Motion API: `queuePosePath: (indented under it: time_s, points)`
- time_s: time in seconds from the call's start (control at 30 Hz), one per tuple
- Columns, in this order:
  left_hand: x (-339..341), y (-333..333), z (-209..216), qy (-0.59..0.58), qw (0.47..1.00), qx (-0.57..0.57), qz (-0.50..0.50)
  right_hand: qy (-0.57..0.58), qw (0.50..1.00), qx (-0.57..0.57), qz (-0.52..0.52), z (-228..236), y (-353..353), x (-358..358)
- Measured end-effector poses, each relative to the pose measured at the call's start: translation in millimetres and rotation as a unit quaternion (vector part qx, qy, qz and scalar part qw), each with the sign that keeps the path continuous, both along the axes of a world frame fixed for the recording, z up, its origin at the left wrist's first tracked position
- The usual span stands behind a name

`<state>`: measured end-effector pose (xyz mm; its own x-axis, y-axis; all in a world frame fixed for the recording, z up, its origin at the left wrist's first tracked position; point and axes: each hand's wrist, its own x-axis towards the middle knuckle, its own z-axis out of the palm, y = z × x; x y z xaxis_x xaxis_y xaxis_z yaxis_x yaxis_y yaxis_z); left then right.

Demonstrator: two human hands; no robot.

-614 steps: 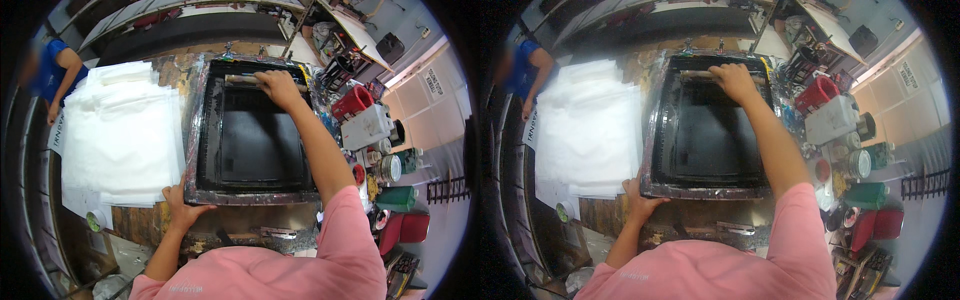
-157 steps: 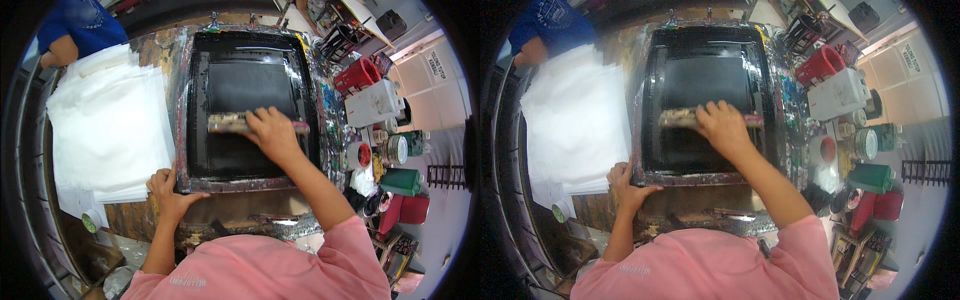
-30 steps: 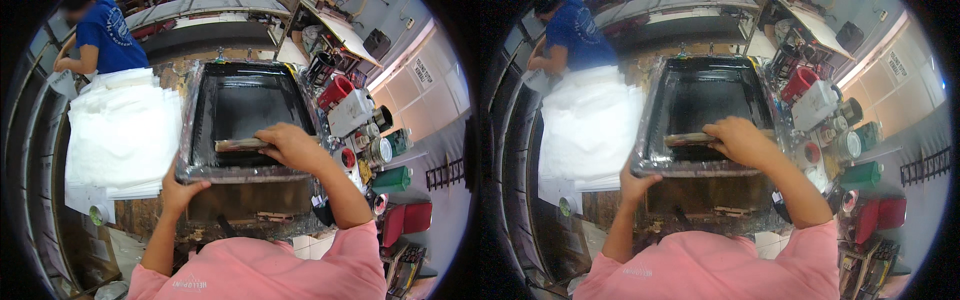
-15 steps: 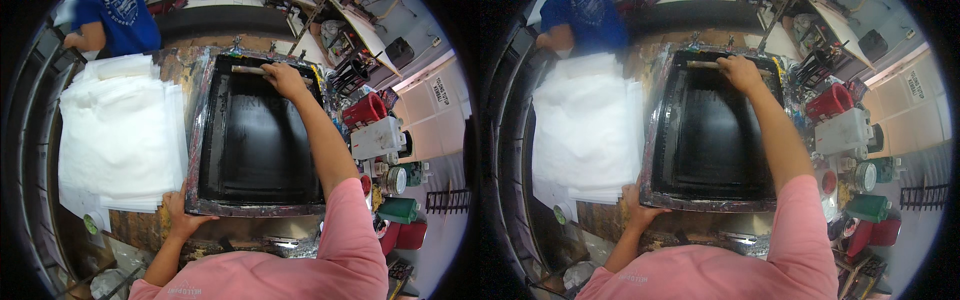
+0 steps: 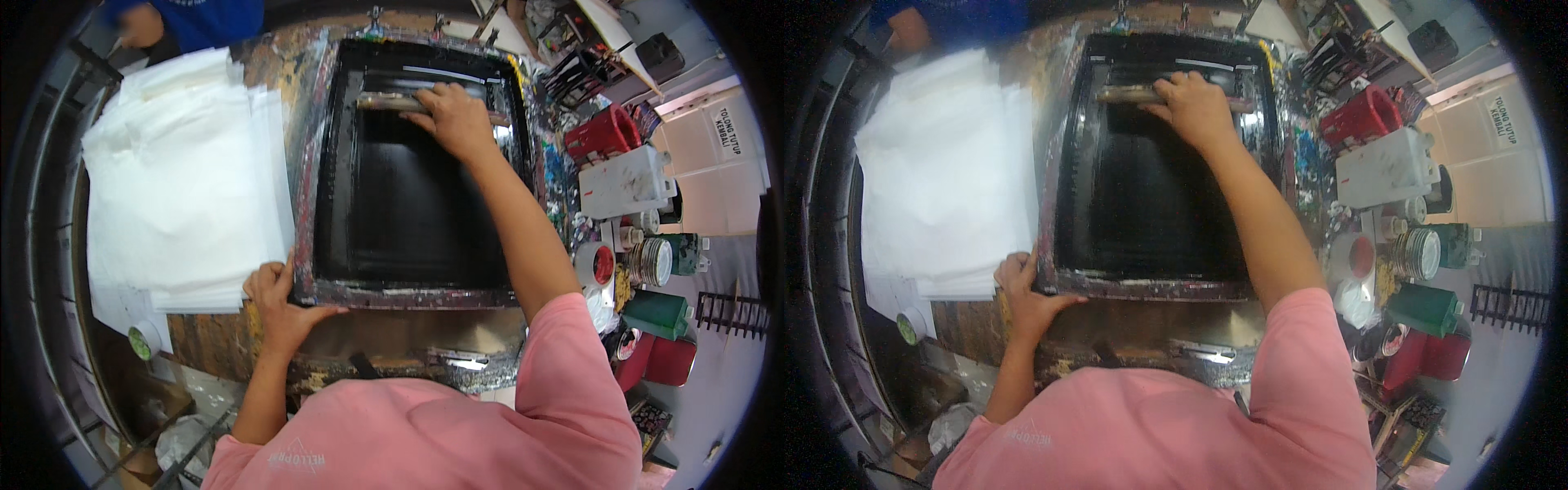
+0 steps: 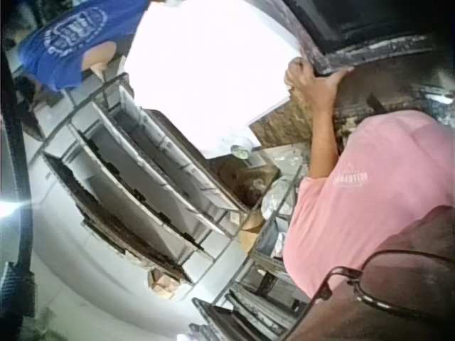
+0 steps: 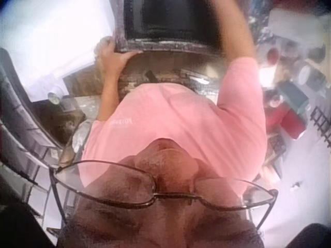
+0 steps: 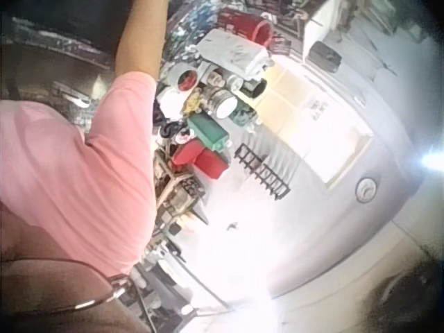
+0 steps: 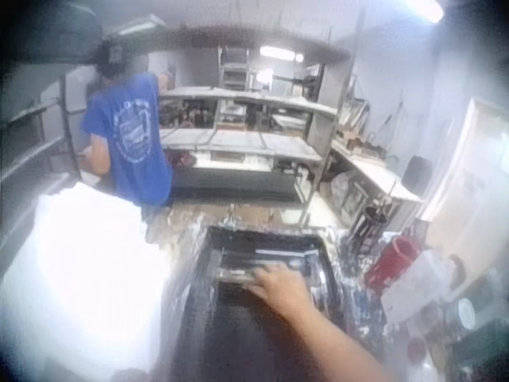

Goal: The person performs screen printing on white paper bags. They place a bag on a table, lower a screen, and use a squeegee to pull ink across the screen. After printing, they lift the screen and remove the bag to place it on a stack.

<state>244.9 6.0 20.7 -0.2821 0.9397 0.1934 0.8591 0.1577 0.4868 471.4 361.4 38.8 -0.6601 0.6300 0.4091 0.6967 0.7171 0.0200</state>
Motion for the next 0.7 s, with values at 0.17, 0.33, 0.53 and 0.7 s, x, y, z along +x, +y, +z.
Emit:
queuePosePath:
  time_s: [0.17,0.33,0.53,0.7]
  points:
    - [1,-1,-1,-0.004,1.000,0.002,-0.001,0.009,0.999,-0.041,0.010,-7,-53,14]
    - [2,-6,-1,-0.016,1.000,-0.003,-0.009,0.060,0.995,-0.075,0.035,-1,-161,38]
    - [1,-6,-5,-0.010,0.999,0.036,-0.018,0.011,0.985,-0.170,0.015,29,-258,52]
    - [3,-3,-2,0.000,0.999,0.049,0.012,-0.016,0.986,-0.167,0.002,51,-247,51]
